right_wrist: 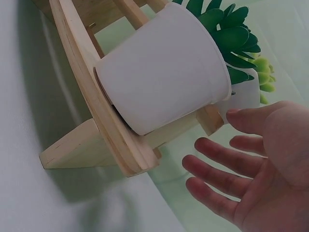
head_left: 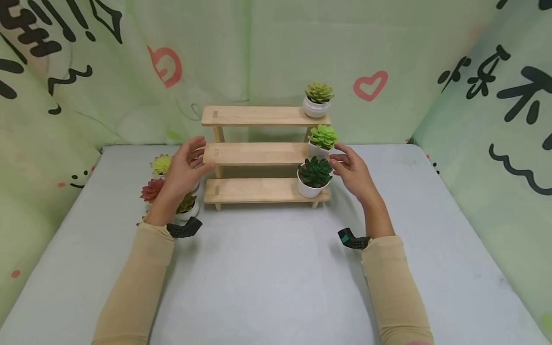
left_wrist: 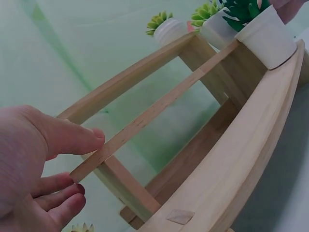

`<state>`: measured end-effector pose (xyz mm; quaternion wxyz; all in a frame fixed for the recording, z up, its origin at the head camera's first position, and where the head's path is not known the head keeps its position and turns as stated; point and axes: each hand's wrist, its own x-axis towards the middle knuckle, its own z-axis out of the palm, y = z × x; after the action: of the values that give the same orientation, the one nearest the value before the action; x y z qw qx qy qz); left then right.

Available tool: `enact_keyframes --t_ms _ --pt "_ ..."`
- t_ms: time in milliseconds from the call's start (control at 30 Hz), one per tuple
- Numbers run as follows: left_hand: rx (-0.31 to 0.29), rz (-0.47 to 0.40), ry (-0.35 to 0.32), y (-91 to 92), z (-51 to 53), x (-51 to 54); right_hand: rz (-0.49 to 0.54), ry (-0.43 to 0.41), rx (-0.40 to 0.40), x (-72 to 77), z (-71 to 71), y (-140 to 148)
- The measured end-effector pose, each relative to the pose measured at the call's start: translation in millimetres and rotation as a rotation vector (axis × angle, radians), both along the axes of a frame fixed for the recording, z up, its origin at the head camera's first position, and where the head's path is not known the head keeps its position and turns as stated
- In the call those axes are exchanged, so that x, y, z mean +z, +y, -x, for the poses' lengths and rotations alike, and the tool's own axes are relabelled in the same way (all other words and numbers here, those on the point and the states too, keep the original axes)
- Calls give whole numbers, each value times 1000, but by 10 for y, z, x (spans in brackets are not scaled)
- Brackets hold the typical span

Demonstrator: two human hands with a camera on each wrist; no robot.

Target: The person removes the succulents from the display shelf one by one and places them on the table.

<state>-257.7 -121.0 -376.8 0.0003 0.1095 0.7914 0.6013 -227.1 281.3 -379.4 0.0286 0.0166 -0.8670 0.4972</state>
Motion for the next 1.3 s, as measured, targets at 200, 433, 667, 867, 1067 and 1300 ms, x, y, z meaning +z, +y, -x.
enact_keyframes --t_ms 200,433,667,867,1067,1300 --pt "9 6 -32 46 69 8 28 -1 3 13 -11 10" --pt "18 34 -46 74 91 -5 29 8 9 34 -38 32" --pt "12 31 -35 76 85 11 37 48 -2 82 -47 63" --pt "6 22 -37 77 77 12 27 66 -42 138 -44 94" --pt "-4 14 -28 80 75 0 28 120 -55 238 -35 82" --pt "-1 -8 -32 88 82 -26 23 154 -114 354 -24 46"
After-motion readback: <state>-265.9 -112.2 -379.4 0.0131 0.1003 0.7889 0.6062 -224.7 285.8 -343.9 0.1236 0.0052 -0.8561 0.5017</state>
